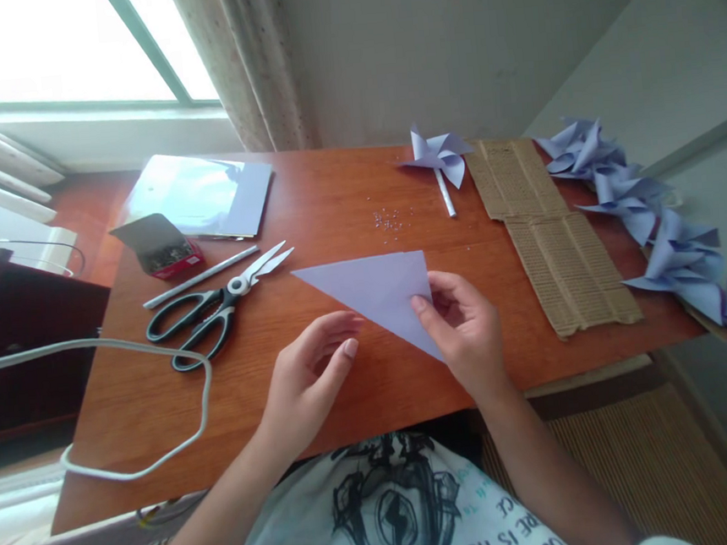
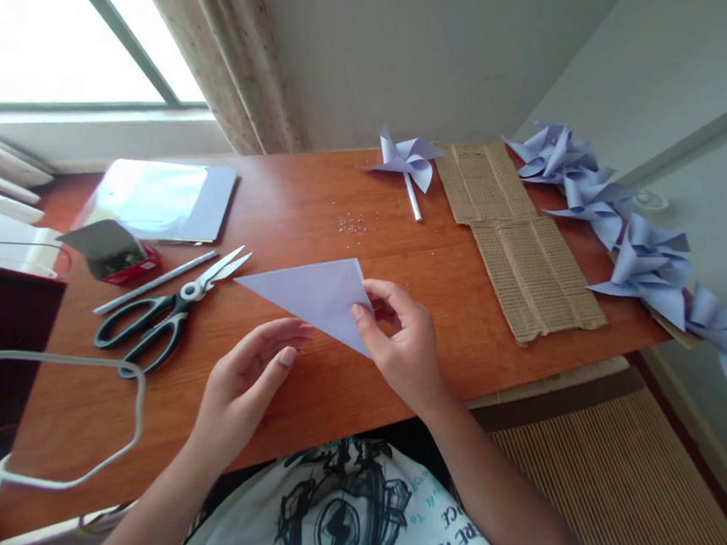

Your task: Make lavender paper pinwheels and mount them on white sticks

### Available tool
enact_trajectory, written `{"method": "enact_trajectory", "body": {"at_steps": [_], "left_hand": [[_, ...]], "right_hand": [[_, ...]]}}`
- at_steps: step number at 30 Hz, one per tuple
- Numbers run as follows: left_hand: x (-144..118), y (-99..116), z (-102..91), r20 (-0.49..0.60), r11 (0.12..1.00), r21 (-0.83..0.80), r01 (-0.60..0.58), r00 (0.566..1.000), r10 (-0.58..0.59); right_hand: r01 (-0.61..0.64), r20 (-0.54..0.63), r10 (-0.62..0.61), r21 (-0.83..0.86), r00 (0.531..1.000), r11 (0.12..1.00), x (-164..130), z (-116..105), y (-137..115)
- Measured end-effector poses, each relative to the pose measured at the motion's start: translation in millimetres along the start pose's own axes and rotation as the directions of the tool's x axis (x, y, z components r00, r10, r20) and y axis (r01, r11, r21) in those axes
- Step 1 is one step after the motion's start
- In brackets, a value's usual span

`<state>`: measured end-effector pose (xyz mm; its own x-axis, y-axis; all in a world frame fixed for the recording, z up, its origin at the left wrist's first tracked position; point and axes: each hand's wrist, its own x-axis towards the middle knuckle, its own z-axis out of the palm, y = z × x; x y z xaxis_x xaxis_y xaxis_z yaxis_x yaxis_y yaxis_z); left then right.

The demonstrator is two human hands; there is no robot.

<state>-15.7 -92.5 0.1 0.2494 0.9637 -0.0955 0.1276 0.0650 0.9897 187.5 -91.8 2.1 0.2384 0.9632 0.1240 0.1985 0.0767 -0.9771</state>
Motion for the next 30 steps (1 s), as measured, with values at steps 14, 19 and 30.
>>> {"method": "enact_trajectory", "body": {"at_steps": [14, 19, 30], "left_hand": [[33.8, 3.9, 16.3, -0.091, 0.989, -0.145, 0.036, 0.995, -0.05], [41.4, 5.8, 14.6, 0.038, 0.99, -0.139, 0.031, 0.999, -0.026], [39.2, 10.9, 12.9, 0.183, 0.912, -0.376, 0.164, 0.978, -0.1]], "right_hand": [[0.174, -0.202, -0.202, -0.146, 0.958, 0.974, -1.5, -10.8, -4.1], [0.569, 0.21, -0.535, -0.427, 0.819, 0.703, -6.5, -15.7, -29.4], [0.526, 0.442, -0.326, -0.476, 0.836, 0.704, 9.0, -4.5, -17.5]]}}
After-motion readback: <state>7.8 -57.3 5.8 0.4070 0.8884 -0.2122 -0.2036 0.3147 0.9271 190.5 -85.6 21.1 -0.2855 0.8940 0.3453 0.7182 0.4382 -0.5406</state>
